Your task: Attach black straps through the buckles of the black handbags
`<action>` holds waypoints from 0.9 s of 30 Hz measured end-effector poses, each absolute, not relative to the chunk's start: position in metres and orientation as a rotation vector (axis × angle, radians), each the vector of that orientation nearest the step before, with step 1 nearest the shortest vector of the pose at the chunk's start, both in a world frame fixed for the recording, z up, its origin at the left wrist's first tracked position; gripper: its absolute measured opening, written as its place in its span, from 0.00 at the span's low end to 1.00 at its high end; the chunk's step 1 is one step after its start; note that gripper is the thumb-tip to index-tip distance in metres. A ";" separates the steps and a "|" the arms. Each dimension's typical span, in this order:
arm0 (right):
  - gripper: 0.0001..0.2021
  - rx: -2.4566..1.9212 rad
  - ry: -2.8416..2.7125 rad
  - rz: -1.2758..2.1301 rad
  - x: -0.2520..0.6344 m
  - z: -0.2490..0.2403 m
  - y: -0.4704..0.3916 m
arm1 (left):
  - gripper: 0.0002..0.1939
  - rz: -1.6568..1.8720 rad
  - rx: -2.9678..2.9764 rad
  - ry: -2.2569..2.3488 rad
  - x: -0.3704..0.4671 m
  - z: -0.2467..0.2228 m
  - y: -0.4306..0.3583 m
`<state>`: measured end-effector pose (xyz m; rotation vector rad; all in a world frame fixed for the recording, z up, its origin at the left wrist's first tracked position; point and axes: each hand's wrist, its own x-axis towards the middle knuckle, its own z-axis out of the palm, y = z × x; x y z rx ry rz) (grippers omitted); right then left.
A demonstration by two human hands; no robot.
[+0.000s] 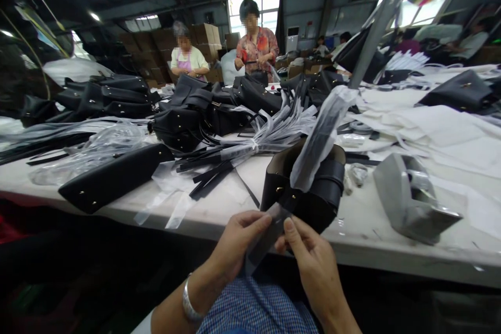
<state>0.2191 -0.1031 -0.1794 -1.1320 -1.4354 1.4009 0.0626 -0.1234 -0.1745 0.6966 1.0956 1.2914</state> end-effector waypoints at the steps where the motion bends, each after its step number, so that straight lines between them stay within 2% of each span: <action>1: 0.20 -1.122 -1.426 1.404 0.221 -0.177 -0.101 | 0.21 1.281 0.715 1.087 0.063 -0.172 -0.119; 7: 0.21 -1.274 -1.461 1.311 0.226 -0.165 -0.090 | 0.19 1.270 0.845 1.116 0.066 -0.166 -0.111; 15: 0.22 -1.494 -1.580 1.061 0.214 -0.167 -0.091 | 0.18 1.373 0.991 1.267 0.069 -0.184 -0.129; 27: 0.25 -1.493 -1.671 0.966 0.213 -0.156 -0.086 | 0.13 1.426 0.922 1.290 0.075 -0.179 -0.117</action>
